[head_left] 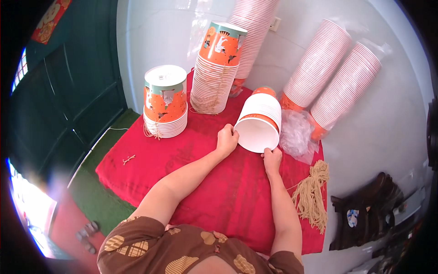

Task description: Attaching strings to paper buckets to create decorations.

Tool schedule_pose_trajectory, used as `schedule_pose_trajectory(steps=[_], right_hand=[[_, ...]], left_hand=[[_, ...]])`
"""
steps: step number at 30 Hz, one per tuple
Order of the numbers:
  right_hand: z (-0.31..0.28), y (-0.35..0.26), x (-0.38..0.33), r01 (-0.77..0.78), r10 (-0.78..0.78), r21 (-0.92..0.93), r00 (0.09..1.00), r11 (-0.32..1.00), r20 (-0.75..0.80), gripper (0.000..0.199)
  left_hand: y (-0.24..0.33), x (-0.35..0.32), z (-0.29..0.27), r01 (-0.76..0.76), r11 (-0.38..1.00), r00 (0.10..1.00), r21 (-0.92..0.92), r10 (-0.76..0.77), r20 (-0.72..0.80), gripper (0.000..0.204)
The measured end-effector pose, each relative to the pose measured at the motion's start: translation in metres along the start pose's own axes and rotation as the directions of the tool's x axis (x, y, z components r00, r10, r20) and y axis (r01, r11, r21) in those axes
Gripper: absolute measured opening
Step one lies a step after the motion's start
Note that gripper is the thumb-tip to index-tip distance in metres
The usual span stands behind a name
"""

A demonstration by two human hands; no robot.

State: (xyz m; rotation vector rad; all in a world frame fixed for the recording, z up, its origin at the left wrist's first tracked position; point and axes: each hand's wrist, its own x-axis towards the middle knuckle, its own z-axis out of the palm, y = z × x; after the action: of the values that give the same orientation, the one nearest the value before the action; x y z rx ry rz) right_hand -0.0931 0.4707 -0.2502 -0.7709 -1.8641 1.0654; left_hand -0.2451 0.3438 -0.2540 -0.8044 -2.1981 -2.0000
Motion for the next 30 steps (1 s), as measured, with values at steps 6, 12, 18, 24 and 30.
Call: schedule_pose_trajectory(steps=[6, 12, 18, 24, 30], right_hand=[[-0.015, 0.011, -0.007, -0.016, 0.020, -0.037, 0.994, 0.999, 0.109, 0.029], [-0.032, -0.005, -0.039, -0.030, 0.032, -0.016, 0.992, 0.999, 0.124, 0.039], [-0.058, -0.044, -0.077, -0.256, 0.206, 0.236, 0.954, 0.937, 0.216, 0.034], [-0.066, -0.063, -0.100, -0.379, 0.239, 0.415, 0.906, 0.827, 0.350, 0.021], [-0.063, -0.062, -0.110, -0.560, 0.278, 0.503, 0.802, 0.658, 0.529, 0.020]], left_hand=[[0.016, -0.008, -0.021, -0.070, 0.977, 0.982, 0.202, 0.031, 0.189, 0.017], [0.036, -0.032, -0.052, -0.181, 0.938, 0.900, 0.297, 0.036, 0.434, 0.023], [0.069, -0.068, -0.095, -0.306, 0.950, 0.781, 0.067, 0.210, 0.589, 0.027], [0.050, -0.074, -0.116, -0.445, 0.883, 0.850, -0.151, 0.469, 0.238, 0.041], [0.035, -0.072, -0.125, -0.059, 0.967, 0.930, -0.246, 0.143, 0.339, 0.035]])
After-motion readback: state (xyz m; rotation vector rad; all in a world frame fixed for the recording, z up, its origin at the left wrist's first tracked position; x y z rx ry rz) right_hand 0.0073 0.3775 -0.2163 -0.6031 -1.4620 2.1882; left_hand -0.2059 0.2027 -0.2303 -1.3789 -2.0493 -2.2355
